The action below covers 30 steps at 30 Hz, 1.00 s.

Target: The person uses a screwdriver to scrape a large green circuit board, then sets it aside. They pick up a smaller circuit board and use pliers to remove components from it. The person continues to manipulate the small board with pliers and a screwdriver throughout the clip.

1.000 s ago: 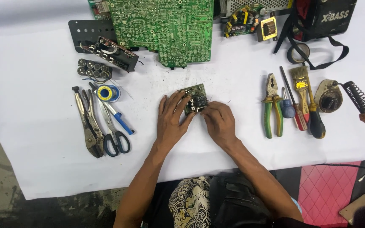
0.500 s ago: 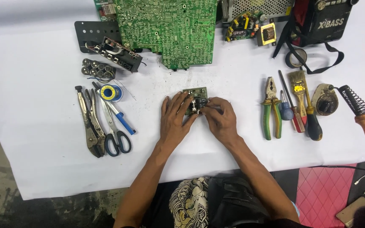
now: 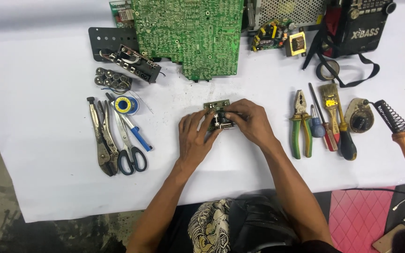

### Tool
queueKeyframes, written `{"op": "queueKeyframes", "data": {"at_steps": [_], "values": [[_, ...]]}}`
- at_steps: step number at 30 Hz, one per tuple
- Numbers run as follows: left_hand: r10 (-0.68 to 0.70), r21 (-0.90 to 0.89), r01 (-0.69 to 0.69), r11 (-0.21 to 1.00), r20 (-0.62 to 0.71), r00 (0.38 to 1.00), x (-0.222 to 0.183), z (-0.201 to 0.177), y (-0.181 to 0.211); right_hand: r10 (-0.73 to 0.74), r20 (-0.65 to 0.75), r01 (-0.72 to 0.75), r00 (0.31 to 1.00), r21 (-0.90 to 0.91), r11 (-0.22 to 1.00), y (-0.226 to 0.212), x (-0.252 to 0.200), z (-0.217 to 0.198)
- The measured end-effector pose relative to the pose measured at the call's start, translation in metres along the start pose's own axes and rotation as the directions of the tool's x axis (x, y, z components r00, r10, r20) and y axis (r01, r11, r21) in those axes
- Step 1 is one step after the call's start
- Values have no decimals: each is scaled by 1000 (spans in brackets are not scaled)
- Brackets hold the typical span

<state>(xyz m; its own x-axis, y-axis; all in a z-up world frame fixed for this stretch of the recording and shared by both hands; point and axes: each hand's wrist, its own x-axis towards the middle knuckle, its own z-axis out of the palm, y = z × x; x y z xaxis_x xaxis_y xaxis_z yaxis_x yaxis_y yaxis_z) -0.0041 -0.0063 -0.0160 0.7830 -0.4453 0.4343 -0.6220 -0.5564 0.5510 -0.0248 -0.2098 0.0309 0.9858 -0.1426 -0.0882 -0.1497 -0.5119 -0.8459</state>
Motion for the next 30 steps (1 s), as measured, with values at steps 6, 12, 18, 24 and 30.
{"op": "queueKeyframes", "data": {"at_steps": [6,12,18,24,30], "values": [[-6,45,6,999,1,1000,-6,6,-6,176,-16,-174,984,80,981,-9,3,0],[-1,19,1,1000,-25,1000,2,-2,1,209,-63,-207,976,37,978,10,23,-7],[2,9,-2,1000,-26,1000,1,-1,-2,213,27,-209,977,-106,972,-13,32,-10],[-2,3,2,1000,-15,1000,1,-2,-2,269,27,-258,963,-204,944,-10,31,-6],[17,-10,-17,1000,-22,1000,6,-7,1,276,16,-264,961,-245,933,2,34,-3]]}}
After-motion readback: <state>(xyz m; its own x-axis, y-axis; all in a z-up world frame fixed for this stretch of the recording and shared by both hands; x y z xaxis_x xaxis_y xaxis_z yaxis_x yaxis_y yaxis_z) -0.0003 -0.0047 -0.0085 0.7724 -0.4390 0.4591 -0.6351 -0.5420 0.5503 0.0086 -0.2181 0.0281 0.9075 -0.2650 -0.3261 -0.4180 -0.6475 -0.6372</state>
